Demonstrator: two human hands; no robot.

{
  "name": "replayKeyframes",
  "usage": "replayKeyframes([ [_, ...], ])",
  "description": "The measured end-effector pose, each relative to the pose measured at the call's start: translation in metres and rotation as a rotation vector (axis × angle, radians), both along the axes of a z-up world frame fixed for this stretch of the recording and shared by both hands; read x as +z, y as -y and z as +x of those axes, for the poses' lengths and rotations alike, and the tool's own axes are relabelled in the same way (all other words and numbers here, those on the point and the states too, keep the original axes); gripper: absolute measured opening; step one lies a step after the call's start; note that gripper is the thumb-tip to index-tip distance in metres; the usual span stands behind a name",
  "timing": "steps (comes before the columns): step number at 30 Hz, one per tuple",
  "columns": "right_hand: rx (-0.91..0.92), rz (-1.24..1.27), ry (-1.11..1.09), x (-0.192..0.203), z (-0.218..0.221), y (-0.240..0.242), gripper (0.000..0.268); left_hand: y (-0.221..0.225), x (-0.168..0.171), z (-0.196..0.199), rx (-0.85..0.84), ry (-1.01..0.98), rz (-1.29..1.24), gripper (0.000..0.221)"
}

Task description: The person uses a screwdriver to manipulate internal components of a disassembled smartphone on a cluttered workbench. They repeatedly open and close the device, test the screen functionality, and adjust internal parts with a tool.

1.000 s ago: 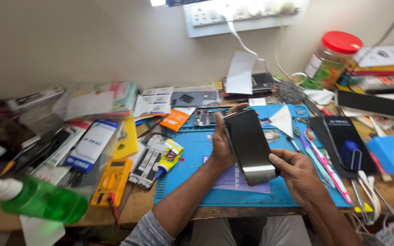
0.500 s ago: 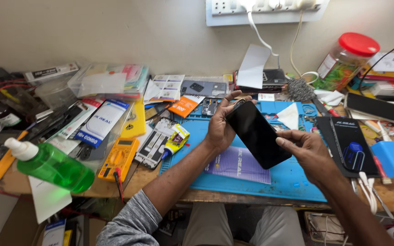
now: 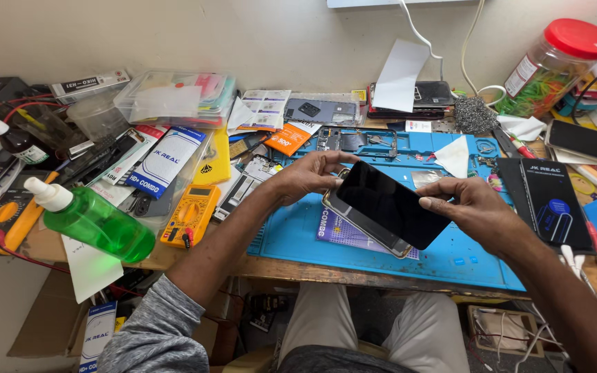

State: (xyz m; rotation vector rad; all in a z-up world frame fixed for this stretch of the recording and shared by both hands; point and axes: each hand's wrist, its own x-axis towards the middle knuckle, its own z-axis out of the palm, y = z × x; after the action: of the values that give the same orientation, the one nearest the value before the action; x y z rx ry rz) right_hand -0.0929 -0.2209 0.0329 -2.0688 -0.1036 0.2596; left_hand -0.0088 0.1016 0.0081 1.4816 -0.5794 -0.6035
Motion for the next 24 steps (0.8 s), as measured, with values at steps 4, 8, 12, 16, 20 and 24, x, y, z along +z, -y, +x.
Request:
replayKeyframes([
  [4, 0.061, -0.100, 0.117, 0.013, -0.005, -0.002, 0.029, 0.007, -0.015, 0.002, 0.169, 0.106, -0.101, 0.042],
  [8, 0.078, -0.307, 0.354, 0.021, -0.018, -0.016, 0.024, 0.015, -0.033, -0.002, 0.311, 0.113, -0.275, 0.029],
  [12, 0.158, -0.531, 0.897, 0.010, -0.041, -0.033, 0.016, 0.026, -0.039, -0.013, 0.371, 0.201, -0.406, 0.022],
  [16, 0.211, -0.720, 1.212, -0.009, -0.052, -0.039, 0.026, 0.022, -0.037, -0.034, 0.373, 0.294, -0.453, 0.021],
  [20, 0.259, -0.820, 1.325, -0.026, -0.059, -0.038, 0.035, 0.018, -0.036, -0.047, 0.395, 0.280, -0.480, 0.022],
  [24, 0.323, -0.817, 1.227, -0.040, -0.072, -0.040, 0.041, 0.012, -0.041, -0.059, 0.411, 0.266, -0.447, 0.022],
])
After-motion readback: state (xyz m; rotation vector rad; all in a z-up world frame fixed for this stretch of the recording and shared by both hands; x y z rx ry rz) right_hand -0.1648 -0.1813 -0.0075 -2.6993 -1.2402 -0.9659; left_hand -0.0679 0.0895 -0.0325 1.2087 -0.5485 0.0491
